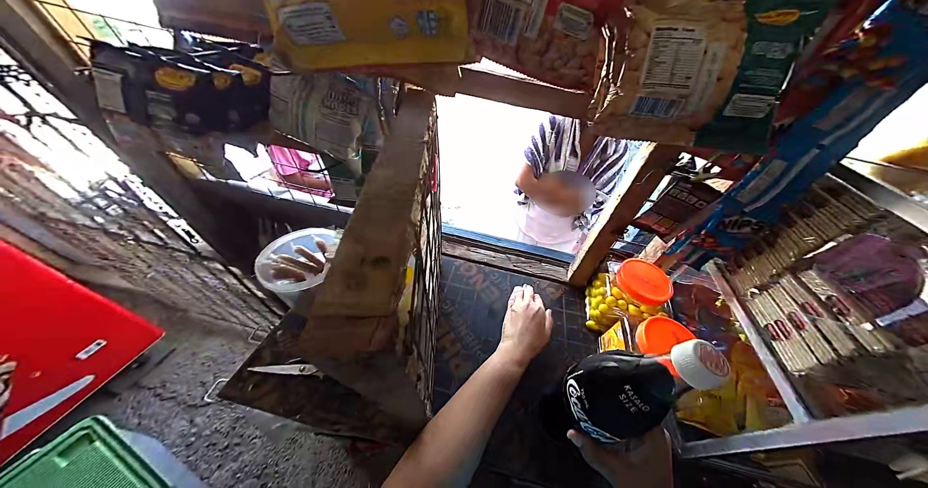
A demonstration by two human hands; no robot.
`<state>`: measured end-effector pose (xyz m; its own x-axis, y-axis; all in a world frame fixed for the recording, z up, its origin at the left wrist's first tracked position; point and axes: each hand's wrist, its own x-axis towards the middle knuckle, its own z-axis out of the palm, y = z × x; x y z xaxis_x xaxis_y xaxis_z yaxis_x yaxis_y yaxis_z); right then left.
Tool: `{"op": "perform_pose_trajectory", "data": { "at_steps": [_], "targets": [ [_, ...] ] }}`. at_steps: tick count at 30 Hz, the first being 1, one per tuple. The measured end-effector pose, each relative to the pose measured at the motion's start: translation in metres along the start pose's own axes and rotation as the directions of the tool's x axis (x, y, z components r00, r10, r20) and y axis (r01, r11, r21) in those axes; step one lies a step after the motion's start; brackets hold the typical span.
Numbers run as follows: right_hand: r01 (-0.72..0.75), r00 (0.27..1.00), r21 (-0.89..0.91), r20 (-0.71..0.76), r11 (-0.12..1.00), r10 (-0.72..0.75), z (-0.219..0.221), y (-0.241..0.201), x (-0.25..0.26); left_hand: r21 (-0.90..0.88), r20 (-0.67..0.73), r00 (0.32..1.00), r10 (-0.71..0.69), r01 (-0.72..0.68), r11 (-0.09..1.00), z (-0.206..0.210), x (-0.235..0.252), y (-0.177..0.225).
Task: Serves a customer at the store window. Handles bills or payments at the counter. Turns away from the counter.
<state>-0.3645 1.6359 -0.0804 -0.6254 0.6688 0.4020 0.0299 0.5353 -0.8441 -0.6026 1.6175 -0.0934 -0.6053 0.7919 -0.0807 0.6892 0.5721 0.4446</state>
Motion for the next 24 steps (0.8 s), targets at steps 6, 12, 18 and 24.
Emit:
{"op": "perform_pose_trajectory", "data": {
  "at_steps": [6, 12, 18, 24],
  "targets": [
    [0.019, 1.000, 0.043, -0.023, 0.999, -0.018, 0.017, -0.002, 0.026, 0.039, -0.113, 0.994, 0.007, -0.003, 0.999, -0.005, -0.049, -0.019],
    [0.018, 0.998, -0.050, -0.066, 0.999, -0.021, 0.046, 0.001, 0.061, -0.147, -0.423, 0.906, 0.018, -0.089, 0.985, 0.017, -0.112, -0.045],
    [-0.036, 0.999, -0.035, -0.036, 0.999, 0.035, 0.079, 0.008, 0.098, -0.087, -0.599, 0.794, 0.106, -0.196, 0.977, 0.036, -0.145, -0.066],
    [-0.085, 0.996, -0.056, -0.009, 0.995, 0.084, 0.102, 0.009, 0.134, -0.118, -0.611, 0.764, 0.209, -0.349, 0.930, 0.037, -0.144, -0.069]
  ]
}}
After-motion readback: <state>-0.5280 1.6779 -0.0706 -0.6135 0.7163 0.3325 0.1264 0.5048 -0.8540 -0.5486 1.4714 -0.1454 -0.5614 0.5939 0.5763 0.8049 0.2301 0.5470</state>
